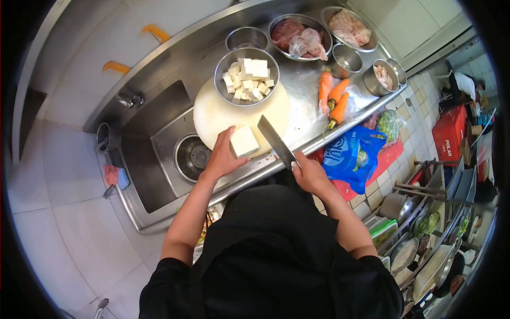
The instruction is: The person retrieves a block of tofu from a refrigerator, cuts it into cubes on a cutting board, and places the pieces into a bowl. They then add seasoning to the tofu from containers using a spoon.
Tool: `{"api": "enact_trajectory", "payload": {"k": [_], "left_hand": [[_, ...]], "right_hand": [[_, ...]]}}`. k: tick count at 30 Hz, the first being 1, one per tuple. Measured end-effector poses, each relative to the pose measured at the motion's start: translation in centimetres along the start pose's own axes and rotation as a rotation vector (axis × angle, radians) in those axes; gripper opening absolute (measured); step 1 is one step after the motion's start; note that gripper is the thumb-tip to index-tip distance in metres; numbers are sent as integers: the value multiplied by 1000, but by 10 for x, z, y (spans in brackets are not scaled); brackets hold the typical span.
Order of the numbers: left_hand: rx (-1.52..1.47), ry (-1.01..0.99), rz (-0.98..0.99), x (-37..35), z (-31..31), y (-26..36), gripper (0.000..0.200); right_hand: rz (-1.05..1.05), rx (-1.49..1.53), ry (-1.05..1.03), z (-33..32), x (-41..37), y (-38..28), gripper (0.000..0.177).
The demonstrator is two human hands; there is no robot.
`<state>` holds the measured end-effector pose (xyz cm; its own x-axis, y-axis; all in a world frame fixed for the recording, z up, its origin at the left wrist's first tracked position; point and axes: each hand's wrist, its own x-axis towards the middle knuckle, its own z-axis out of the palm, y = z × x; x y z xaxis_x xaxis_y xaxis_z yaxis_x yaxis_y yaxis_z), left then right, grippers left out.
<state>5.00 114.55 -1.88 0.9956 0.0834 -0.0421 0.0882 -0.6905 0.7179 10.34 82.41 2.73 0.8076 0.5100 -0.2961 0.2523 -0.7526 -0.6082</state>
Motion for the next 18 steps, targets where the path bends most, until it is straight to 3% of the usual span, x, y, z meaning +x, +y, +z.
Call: {"api": "enact_trajectory", "payload": {"k": [13,18], "left_hand": [[-12,216,-133,-10,31,-13,100],[-4,138,-80,-9,19,-23,101]], "right_hand": [[-202,-207,-20,8,29,-53,20],[-199,-227,-7,4,31,-59,20]]}}
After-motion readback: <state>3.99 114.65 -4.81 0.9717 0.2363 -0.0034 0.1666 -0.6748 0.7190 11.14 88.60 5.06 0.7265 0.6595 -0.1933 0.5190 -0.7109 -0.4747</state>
